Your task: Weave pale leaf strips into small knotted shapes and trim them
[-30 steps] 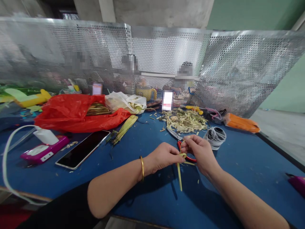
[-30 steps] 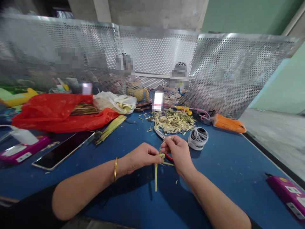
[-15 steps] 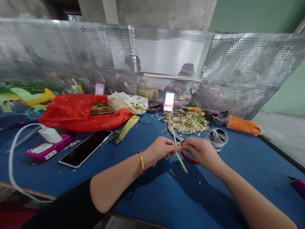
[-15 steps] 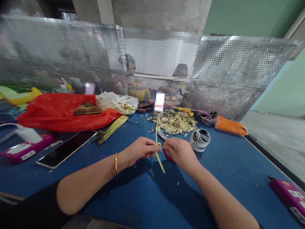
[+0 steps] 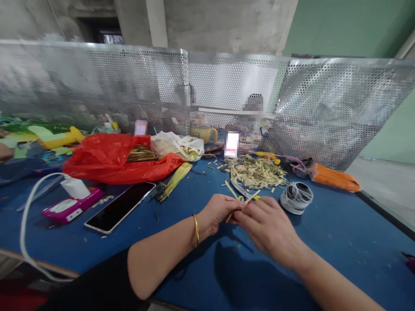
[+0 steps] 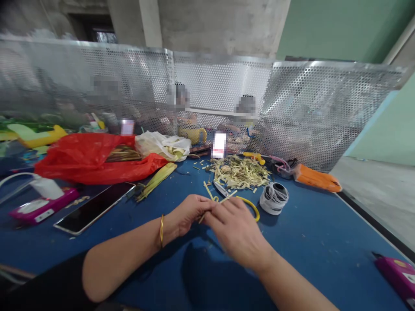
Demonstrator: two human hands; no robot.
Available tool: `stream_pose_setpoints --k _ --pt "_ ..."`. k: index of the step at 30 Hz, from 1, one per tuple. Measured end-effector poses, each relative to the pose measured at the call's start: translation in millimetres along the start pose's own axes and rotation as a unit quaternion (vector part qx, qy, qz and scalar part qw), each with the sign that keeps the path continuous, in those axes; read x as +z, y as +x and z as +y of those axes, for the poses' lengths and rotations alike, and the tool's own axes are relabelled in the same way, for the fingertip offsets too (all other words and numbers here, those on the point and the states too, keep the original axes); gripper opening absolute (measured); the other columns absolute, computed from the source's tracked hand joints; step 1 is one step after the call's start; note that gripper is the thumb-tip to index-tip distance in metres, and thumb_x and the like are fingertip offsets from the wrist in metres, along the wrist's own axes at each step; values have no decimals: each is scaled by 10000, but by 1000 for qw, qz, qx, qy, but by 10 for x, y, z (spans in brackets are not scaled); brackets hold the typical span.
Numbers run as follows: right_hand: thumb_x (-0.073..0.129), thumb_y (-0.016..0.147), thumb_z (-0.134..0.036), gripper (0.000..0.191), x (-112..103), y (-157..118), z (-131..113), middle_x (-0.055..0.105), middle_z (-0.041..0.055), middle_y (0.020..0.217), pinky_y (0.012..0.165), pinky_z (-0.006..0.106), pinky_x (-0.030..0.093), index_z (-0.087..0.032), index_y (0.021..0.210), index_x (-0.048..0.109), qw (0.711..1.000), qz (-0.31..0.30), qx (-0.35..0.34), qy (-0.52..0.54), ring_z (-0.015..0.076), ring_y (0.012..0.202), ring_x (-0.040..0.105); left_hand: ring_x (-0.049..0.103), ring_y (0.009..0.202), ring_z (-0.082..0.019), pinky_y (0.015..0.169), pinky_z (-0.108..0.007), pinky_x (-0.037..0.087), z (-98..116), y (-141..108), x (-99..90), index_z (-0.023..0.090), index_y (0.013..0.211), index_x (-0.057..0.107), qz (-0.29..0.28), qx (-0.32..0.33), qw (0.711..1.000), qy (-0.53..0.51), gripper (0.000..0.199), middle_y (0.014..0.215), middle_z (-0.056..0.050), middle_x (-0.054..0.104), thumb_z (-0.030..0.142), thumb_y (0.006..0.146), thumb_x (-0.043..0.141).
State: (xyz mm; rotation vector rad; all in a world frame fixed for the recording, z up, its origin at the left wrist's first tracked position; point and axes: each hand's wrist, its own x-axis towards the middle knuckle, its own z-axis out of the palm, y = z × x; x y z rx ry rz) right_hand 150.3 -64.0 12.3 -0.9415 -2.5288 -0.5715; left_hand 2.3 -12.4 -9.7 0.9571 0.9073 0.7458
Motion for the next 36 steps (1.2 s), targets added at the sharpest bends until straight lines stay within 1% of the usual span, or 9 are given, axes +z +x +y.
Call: stream_pose_setpoints --k 2,5,12,18,26,28,31,33,36 --pt "464 908 -159 166 65 17 -98 605 53 847 834 367 342 -166 979 614 996 -55 -55 -39 200 817 520 511 502 -86 495 -210 356 -17 5 12 113 595 630 0 -7 1000 -29 279 557 -3 598 297 478 805" --pt "479 879 -130 119 175 17 -140 585 59 809 811 380 342 -148 870 596 991 -75 -62 -88 219 794 511 493 490 -83 480 -207 324 -17 -1 20 118 573 618 5 -23 999 -42 295 520 14 568 298 457 821" --pt "396 915 -92 208 202 -25 -63 586 42 739 770 343 333 -153 824 573 998 8 6 -65 182 707 511 489 523 -64 543 -202 375 42 -20 -28 100 624 644 -37 -1 998 -54 346 564 18 570 320 459 854" --pt "334 932 -95 285 122 -25 -163 574 49 712 818 354 349 -150 775 565 998 24 -55 -15 180 720 510 564 549 -99 562 -221 422 42 -38 -12 91 656 672 -6 13 998 -64 289 648 -44 659 306 538 825" --pt "360 931 -103 248 92 -32 -177 641 66 759 794 352 380 -128 883 601 993 44 -106 30 183 723 548 591 554 -112 622 -240 474 69 -50 -3 90 647 662 27 18 998 -61 260 611 -50 656 293 589 814" --pt "387 941 -137 212 62 -31 -106 666 72 829 806 339 384 -124 987 593 994 62 -81 39 180 766 569 597 562 -113 638 -245 482 90 -32 -26 94 661 665 35 16 997 -62 261 623 -49 660 293 588 817" --pt "442 948 -262 228 20 -34 45 672 102 943 791 334 382 -133 1080 575 992 105 68 -3 203 858 583 613 585 -120 663 -253 495 123 -6 -62 106 681 661 27 15 998 -59 268 645 -50 668 328 617 798" --pt "442 948 -334 246 22 -39 140 671 98 902 752 330 370 -158 979 611 984 72 159 -32 210 829 590 628 609 -134 664 -259 500 135 7 -78 112 721 660 17 4 998 -63 315 652 -50 667 407 662 753" --pt "401 965 -320 300 75 -49 207 650 37 712 715 304 348 -186 796 609 982 -24 188 -3 166 674 580 617 589 -134 607 -252 487 117 20 -84 116 743 639 9 -10 998 -55 389 639 -34 641 496 691 698"
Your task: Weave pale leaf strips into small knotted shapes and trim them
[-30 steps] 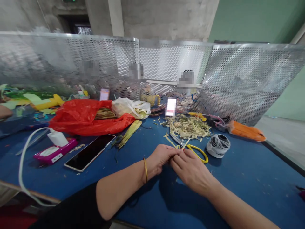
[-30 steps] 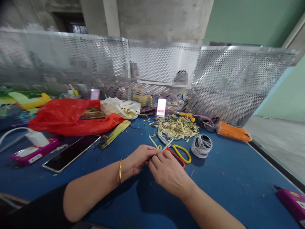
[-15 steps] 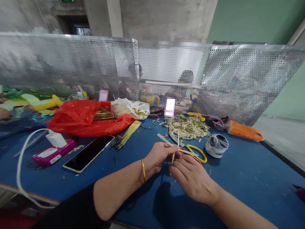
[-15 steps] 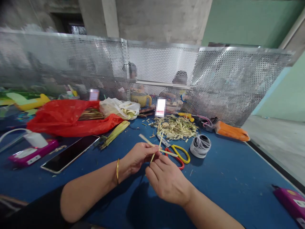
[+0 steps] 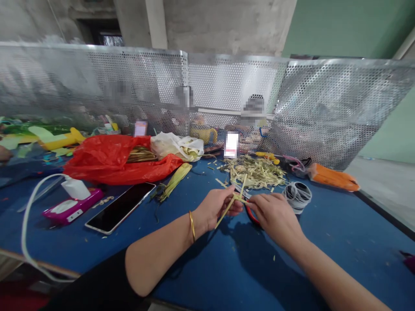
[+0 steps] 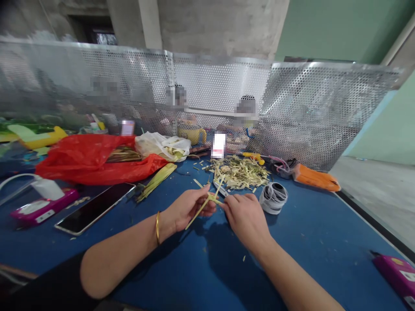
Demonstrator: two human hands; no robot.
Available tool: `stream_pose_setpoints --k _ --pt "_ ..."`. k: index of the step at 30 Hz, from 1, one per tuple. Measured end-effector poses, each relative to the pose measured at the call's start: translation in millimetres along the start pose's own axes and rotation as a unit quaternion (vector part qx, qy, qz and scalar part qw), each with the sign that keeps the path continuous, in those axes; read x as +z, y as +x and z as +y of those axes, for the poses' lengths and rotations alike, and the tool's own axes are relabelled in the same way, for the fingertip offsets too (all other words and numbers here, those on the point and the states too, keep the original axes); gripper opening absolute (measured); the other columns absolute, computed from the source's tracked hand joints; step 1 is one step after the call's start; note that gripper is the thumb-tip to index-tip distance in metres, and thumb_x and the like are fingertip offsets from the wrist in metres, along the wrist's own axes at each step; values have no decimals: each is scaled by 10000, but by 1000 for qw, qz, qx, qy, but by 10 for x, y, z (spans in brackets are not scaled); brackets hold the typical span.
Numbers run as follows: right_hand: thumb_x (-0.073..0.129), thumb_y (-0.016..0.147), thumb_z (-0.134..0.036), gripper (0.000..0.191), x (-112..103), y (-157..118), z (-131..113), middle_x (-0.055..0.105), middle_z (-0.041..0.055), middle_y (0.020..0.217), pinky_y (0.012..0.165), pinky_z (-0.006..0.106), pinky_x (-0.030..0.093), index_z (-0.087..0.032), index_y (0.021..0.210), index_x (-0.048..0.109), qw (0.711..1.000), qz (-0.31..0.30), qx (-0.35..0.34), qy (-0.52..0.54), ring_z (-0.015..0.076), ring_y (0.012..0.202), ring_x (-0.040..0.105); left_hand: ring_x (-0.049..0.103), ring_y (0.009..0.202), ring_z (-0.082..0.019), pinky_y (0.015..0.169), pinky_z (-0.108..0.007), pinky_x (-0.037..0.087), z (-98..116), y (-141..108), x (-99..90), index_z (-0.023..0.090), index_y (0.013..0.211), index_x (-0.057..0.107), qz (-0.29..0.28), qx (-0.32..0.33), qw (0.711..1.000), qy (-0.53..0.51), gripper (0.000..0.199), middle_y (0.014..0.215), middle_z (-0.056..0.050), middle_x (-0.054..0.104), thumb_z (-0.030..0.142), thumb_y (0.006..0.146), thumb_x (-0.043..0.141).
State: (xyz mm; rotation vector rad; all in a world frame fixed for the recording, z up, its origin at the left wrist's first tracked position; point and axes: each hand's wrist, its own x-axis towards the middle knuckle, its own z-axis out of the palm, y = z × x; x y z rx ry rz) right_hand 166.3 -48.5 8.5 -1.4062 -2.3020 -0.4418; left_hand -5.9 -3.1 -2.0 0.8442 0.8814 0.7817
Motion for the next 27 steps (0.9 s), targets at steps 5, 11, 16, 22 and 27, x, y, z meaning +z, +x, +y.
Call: stream_pose_setpoints --k 5,11,16,22,27 --pt "442 928 -255 252 50 -24 -53 607 -1 636 657 271 342 -191 709 549 994 -64 25 90 140 604 537 494 461 -76 436 -200 335 -68 2 15 125 727 620 -7 72 990 120 321 563 24 555 381 611 777" --pt "500 857 -337 302 -118 8 -6 525 -24 554 502 227 306 -188 594 509 929 -147 127 316 111 528 444 346 417 -41 429 -203 229 -27 -19 40 124 676 632 19 105 980 169 227 506 43 515 317 630 743" --pt "579 791 -465 338 -117 55 68 535 -24 542 479 215 333 -159 647 588 797 -228 225 511 96 502 463 338 427 -39 429 -202 190 27 -21 0 130 699 622 -3 75 982 173 261 537 43 524 351 625 738" --pt "708 684 -495 357 95 46 7 557 -38 568 505 199 369 -155 689 602 686 -67 360 629 70 502 484 350 430 -48 418 -219 153 10 -44 9 147 668 580 -85 24 981 174 378 595 15 551 520 722 609" --pt "758 610 -464 353 179 28 -59 547 -31 504 493 220 392 -155 610 588 662 3 373 650 79 457 479 270 430 -39 447 -233 140 -34 -74 53 130 652 621 -82 48 970 224 295 496 67 432 418 669 687"
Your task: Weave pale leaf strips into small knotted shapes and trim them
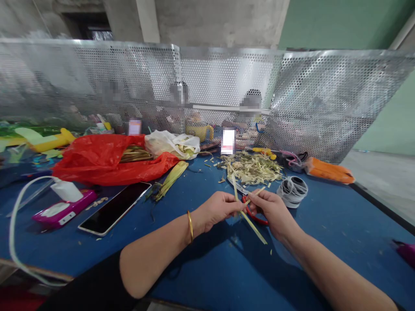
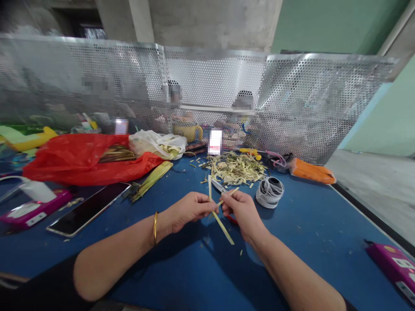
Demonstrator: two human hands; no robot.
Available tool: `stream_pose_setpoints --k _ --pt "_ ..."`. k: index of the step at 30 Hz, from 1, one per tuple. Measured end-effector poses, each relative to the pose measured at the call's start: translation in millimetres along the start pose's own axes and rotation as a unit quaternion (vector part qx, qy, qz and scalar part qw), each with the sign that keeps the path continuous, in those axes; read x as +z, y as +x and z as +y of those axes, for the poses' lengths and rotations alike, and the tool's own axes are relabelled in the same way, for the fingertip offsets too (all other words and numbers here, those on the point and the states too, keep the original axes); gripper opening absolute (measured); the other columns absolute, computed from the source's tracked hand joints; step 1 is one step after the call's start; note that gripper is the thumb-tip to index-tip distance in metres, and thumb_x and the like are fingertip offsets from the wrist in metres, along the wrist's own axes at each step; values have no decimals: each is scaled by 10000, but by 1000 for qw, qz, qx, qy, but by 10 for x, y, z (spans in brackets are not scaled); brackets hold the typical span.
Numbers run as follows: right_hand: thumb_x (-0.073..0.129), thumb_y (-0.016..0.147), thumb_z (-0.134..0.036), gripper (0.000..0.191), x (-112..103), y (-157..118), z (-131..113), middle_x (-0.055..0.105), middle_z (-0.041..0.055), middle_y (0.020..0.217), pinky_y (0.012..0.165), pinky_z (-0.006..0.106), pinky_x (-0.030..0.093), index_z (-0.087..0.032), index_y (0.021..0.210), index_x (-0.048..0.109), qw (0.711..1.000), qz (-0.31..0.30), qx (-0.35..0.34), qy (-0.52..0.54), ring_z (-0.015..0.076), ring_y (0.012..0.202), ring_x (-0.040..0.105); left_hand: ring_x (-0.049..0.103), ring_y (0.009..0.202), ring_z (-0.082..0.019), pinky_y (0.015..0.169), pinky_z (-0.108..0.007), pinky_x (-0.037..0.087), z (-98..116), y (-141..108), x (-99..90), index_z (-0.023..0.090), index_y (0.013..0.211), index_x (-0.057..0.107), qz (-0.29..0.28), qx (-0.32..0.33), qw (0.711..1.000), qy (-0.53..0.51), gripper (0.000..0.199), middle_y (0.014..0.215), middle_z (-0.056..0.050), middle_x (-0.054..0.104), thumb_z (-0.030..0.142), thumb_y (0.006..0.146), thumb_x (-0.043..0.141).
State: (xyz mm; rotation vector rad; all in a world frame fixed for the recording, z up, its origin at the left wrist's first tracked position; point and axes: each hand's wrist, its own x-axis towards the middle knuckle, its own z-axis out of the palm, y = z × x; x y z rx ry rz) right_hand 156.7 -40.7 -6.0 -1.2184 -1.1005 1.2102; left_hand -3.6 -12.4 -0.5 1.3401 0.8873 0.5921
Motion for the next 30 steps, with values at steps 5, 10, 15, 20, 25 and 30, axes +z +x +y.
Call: stream_pose_setpoints --k 5,10,15,20,25,30 --pt "700 655 -469 328 -34 48 29 527 -29 501 491 243 402 -164 623 586 998 30 -27 -42 95 453 472 263 445 -54 473 -238 161 43 -40 10 120 655 666 -13 13 1000 6 243 460 66 402 362 677 663" --pt "632 760 -415 287 -149 53 -99 676 77 899 738 353 474 -186 931 651 903 108 -250 -333 211 800 617 347 485 -79 489 -234 227 -12 -53 31 130 644 691 -7 33 998 49 251 490 32 465 380 666 676" --pt "538 874 -315 239 -40 -93 -154 675 -21 709 1025 444 287 -228 685 655 829 -27 -279 -484 150 730 619 364 502 -85 503 -229 252 -129 -15 71 140 591 645 -18 68 991 113 254 508 33 473 372 693 634" --pt "553 825 -305 298 41 -138 -60 537 -29 527 590 249 413 -194 552 516 905 -11 -201 -373 117 528 494 354 480 -81 489 -229 250 -127 -42 119 150 515 563 -32 85 984 155 280 476 39 438 320 736 538" --pt "535 820 -314 270 54 -135 -12 516 -16 554 516 229 352 -196 579 504 919 55 -207 -331 124 551 459 276 461 -68 459 -240 194 -97 -100 170 160 475 481 -2 90 983 158 312 449 64 344 333 722 563" --pt "500 865 -303 306 42 -108 -13 513 -19 552 548 248 366 -202 577 479 891 53 -240 -383 133 553 480 320 438 -66 447 -231 219 -130 -69 176 150 510 567 -6 81 986 143 238 443 56 403 280 709 573"
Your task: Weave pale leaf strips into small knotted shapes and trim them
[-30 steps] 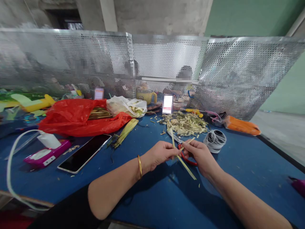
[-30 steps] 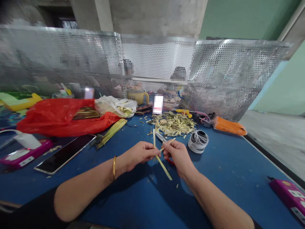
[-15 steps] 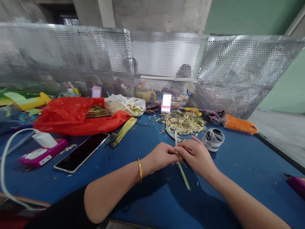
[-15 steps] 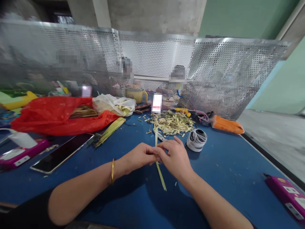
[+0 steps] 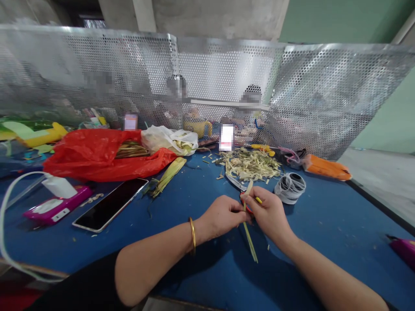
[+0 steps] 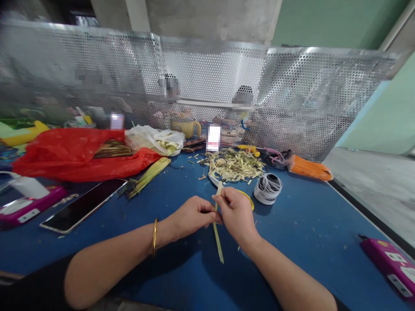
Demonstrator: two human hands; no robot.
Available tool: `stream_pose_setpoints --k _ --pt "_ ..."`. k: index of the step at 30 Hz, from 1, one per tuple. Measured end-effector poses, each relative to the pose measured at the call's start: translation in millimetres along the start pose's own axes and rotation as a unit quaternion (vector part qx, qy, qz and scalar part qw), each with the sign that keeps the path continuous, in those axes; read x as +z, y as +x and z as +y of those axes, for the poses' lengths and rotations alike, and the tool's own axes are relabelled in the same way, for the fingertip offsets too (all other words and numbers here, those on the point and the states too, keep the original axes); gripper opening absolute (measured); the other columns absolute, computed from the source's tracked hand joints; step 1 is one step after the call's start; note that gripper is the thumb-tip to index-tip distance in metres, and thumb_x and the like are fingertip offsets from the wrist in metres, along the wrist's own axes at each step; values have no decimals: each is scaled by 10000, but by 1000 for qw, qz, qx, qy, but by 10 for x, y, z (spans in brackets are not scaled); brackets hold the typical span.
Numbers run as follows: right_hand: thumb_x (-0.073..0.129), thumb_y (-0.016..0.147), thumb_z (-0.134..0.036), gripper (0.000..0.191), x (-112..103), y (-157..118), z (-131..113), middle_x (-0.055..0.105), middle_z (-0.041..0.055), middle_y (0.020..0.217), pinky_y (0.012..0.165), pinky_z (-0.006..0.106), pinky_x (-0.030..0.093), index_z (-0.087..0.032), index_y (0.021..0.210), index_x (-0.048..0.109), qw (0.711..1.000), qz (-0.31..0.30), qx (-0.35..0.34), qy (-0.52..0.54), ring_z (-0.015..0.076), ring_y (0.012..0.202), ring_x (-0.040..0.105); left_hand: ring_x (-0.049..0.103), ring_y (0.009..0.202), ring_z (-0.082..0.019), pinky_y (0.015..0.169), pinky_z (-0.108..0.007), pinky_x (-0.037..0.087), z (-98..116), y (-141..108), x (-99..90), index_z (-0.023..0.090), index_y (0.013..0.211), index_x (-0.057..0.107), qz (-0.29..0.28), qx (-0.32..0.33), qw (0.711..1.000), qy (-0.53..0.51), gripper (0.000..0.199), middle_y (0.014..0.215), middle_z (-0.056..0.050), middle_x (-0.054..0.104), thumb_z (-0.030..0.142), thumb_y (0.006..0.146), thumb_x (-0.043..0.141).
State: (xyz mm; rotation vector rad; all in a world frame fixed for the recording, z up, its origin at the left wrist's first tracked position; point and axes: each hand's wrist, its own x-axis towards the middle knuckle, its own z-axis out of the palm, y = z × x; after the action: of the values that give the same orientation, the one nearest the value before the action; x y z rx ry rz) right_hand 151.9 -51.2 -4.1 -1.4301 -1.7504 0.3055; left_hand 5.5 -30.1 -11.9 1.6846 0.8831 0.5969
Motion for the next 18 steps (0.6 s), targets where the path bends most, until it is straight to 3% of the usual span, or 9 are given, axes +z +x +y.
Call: stream_pose_setpoints --k 3,5,6,10,13,18 --pt "497 890 -278 182 -108 31 -14 646 33 761 724 305 407 -191 783 616 988 40 -104 -108 186 756 581 377 439 -69 446 -215 260 -12 52 -55 138 636 660 16 -60 990 -126 231 484 38 480 345 726 608" --pt "513 893 -253 146 -187 33 -54 664 63 877 816 351 382 -188 939 636 961 80 -197 -175 210 856 580 441 469 -75 466 -208 302 -14 86 -120 129 706 678 27 -102 966 -235 315 551 9 545 435 741 614" --pt "509 897 -236 152 -211 25 -79 662 65 868 810 353 377 -184 964 635 947 70 -246 -197 204 834 576 481 500 -84 491 -209 336 -15 101 -154 124 726 682 32 -118 952 -281 346 592 -9 577 464 740 618" --pt "428 913 -153 223 -151 -44 -134 639 58 810 763 345 367 -153 1048 606 874 -107 -397 -259 181 745 554 569 631 -109 560 -203 387 -19 130 -238 108 771 709 28 -112 929 -352 291 727 -58 657 380 668 722" --pt "404 906 -123 210 -39 -84 -94 621 63 809 759 351 354 -138 977 602 846 -153 -406 -308 195 768 542 564 629 -103 560 -197 381 -21 133 -227 108 785 726 41 -105 929 -352 299 741 -61 677 302 570 802" --pt "337 926 -109 285 0 -109 -58 558 36 700 701 319 344 -160 749 555 854 -123 -420 -283 165 657 473 559 591 -106 603 -223 420 3 117 -156 97 678 714 68 -90 925 -363 314 653 -47 661 310 488 845"
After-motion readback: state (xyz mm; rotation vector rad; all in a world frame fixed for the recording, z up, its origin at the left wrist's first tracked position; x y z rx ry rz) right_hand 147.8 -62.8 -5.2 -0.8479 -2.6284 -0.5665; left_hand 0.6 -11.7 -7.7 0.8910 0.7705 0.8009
